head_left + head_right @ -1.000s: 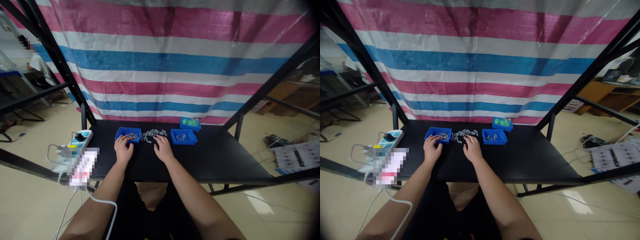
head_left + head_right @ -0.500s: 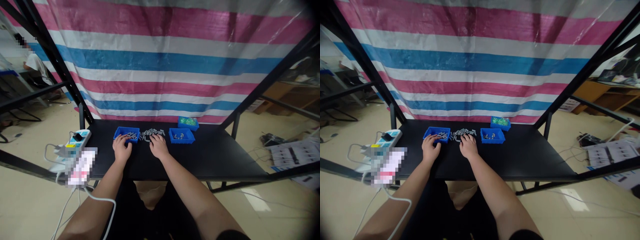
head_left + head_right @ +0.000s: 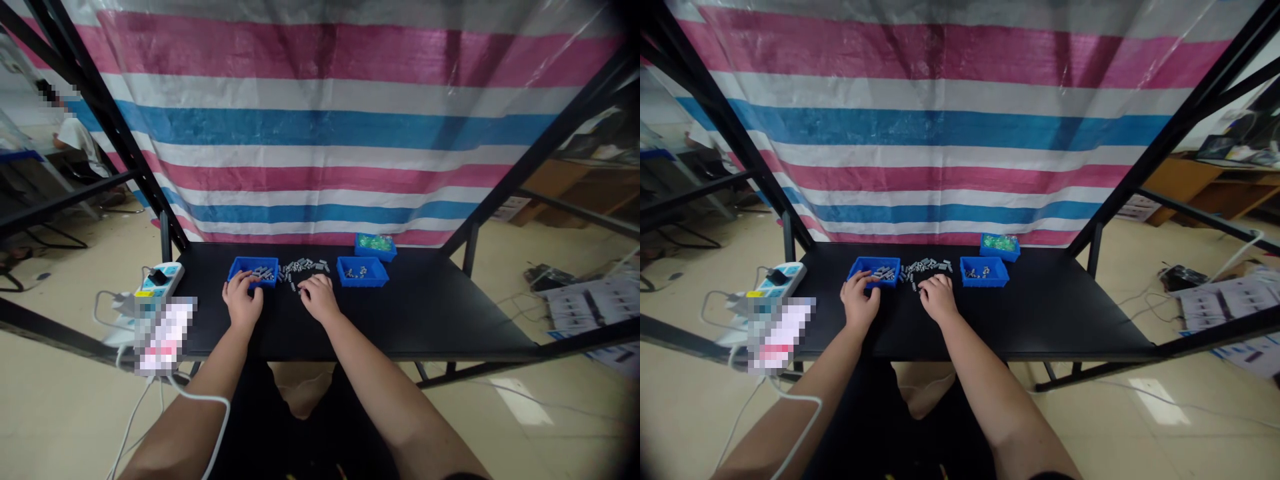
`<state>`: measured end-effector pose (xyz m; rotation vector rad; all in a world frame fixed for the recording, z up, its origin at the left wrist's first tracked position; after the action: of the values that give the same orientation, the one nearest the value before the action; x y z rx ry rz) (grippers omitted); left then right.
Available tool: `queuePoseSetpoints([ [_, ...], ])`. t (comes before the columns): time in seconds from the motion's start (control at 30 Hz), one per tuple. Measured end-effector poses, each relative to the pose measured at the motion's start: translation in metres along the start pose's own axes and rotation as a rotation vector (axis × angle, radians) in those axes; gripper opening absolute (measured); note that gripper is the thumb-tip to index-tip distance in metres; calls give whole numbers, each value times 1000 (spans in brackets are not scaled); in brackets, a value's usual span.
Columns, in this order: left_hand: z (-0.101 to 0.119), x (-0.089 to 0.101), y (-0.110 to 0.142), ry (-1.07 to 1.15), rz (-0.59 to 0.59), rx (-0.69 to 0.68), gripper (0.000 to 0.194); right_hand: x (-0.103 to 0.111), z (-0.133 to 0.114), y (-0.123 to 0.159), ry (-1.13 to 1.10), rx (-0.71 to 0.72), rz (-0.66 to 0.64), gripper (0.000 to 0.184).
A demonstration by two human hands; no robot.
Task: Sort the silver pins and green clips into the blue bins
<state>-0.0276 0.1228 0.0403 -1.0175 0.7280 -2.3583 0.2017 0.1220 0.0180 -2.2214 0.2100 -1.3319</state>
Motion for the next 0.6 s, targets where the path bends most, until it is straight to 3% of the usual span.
queuePoseSetpoints([
  [0.1,5,1,3,3,-16,-36,12,2,-2,2,-1,2,-15,23],
  [0.17,11,-4,5,26,-88,-94,10,2,-7,3,-1,24,-45,25],
  [0.37,51,-34,29,167,-501,-438,27,4,-20,6,-44,120,-110,15],
  [0.6,56,-46,35,111,-606,-500,32,1,-21,9,-161,142,-138,9],
])
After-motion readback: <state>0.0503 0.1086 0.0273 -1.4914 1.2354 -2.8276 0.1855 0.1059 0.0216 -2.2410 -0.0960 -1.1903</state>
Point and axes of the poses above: each hand's wrist, its own y-axis away from the middle knuckle, its own x-axis out of the back of the hand, z = x × y, the point moved 8 cm from there along -y, towards the middle knuckle, and after that the axes turned 2 degrees about z, right-handed, at the moved point
